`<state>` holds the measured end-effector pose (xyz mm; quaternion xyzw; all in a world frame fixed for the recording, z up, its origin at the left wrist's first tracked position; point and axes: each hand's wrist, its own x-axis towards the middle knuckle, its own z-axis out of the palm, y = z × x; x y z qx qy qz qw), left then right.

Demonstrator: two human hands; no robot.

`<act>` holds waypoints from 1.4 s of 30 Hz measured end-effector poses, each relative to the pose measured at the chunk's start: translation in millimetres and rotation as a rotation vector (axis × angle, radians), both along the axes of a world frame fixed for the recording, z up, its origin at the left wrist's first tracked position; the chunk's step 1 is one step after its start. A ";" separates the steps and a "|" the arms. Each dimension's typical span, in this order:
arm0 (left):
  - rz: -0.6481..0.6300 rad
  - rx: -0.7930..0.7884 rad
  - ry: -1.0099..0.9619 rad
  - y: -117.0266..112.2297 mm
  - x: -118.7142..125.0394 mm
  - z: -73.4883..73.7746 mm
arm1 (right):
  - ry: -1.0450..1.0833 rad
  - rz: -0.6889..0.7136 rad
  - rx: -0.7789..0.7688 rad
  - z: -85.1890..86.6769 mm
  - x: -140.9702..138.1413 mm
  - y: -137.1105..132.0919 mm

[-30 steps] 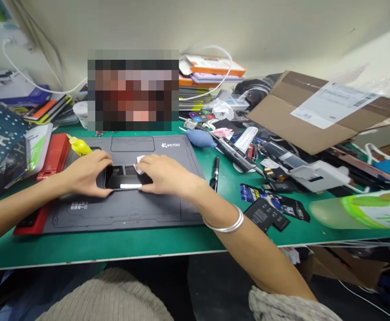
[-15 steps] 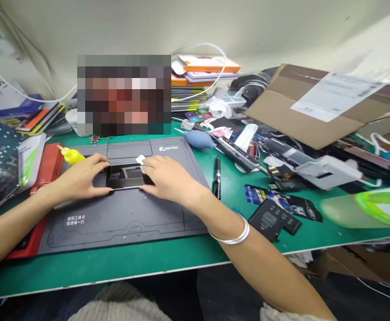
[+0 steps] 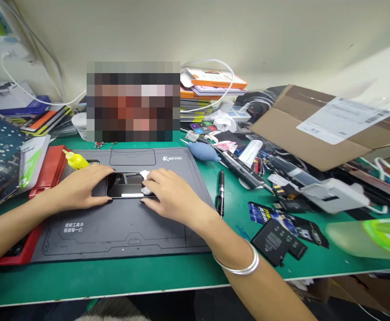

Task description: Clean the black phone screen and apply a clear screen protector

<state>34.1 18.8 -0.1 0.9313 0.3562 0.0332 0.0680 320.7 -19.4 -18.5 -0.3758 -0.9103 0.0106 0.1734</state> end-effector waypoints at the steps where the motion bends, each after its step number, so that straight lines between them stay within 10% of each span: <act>1: 0.003 -0.003 -0.006 0.0 -0.4 -0.1 | -0.002 0.008 0.026 -1.8 -0.5 0.0; 14: 0.014 -0.012 -0.044 1.4 -3.6 -1.1 | -0.117 -0.074 0.020 1.9 -4.1 -6.8; 20: -0.016 0.010 -0.036 0.9 -3.1 -2.1 | -0.148 0.106 -0.109 5.6 -22.5 -20.8; 27: 0.000 0.005 -0.022 2.3 -2.6 -1.7 | -0.315 -0.192 -0.072 11.6 -13.5 -21.7; 42: -0.013 0.006 -0.038 1.6 -4.3 -3.8 | -0.193 -0.109 -0.125 1.4 -1.9 -5.5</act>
